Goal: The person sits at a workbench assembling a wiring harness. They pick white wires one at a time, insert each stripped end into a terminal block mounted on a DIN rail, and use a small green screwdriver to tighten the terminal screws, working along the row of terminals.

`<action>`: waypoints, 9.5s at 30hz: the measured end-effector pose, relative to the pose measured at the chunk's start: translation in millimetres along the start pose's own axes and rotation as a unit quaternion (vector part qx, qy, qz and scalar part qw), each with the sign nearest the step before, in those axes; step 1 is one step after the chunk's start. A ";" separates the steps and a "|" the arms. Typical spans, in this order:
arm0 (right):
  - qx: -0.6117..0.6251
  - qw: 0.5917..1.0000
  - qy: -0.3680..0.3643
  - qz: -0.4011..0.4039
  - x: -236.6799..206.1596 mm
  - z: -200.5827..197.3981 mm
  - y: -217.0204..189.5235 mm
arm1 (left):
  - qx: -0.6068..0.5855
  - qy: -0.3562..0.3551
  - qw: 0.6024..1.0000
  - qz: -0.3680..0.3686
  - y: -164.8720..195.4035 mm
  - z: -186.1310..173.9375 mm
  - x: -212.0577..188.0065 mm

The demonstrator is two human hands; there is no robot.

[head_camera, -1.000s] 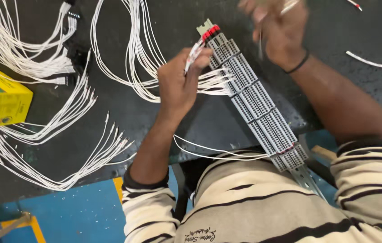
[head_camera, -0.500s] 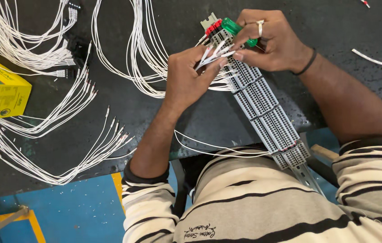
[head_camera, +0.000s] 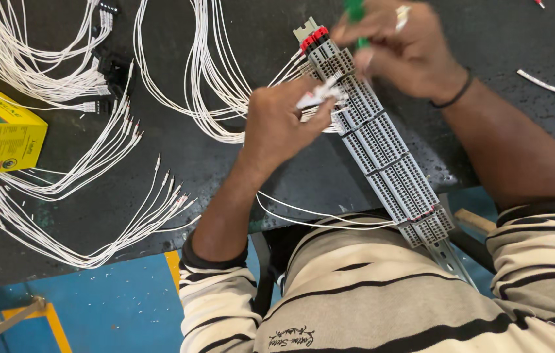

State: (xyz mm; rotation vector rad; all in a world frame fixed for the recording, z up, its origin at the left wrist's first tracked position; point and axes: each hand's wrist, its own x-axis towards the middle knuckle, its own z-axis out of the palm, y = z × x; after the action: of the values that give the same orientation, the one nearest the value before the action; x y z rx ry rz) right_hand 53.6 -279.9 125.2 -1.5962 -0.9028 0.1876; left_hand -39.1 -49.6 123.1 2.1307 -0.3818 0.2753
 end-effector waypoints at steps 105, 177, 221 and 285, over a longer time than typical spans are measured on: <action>0.101 0.992 0.011 -0.080 -32.3 4.1 16.3 | 0.071 -0.038 0.994 0.077 6.7 9.7 -4.8; -0.057 0.995 0.078 0.020 -20.5 0.8 22.1 | 0.086 0.039 0.994 0.056 -4.1 7.8 -2.8; 0.010 0.983 0.167 -0.075 -26.4 13.3 29.8 | -0.024 0.024 0.999 -0.019 -3.9 -2.6 5.7; -0.195 0.962 0.051 -0.184 -13.0 21.7 21.7 | -0.018 0.002 0.997 -0.077 -15.6 19.9 14.4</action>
State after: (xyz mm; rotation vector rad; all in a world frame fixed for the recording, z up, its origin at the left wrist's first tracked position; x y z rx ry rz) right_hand 41.6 -270.7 95.5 -1.7396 -1.1888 -0.3523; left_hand -18.9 -60.4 105.1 2.1116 -0.2170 0.1823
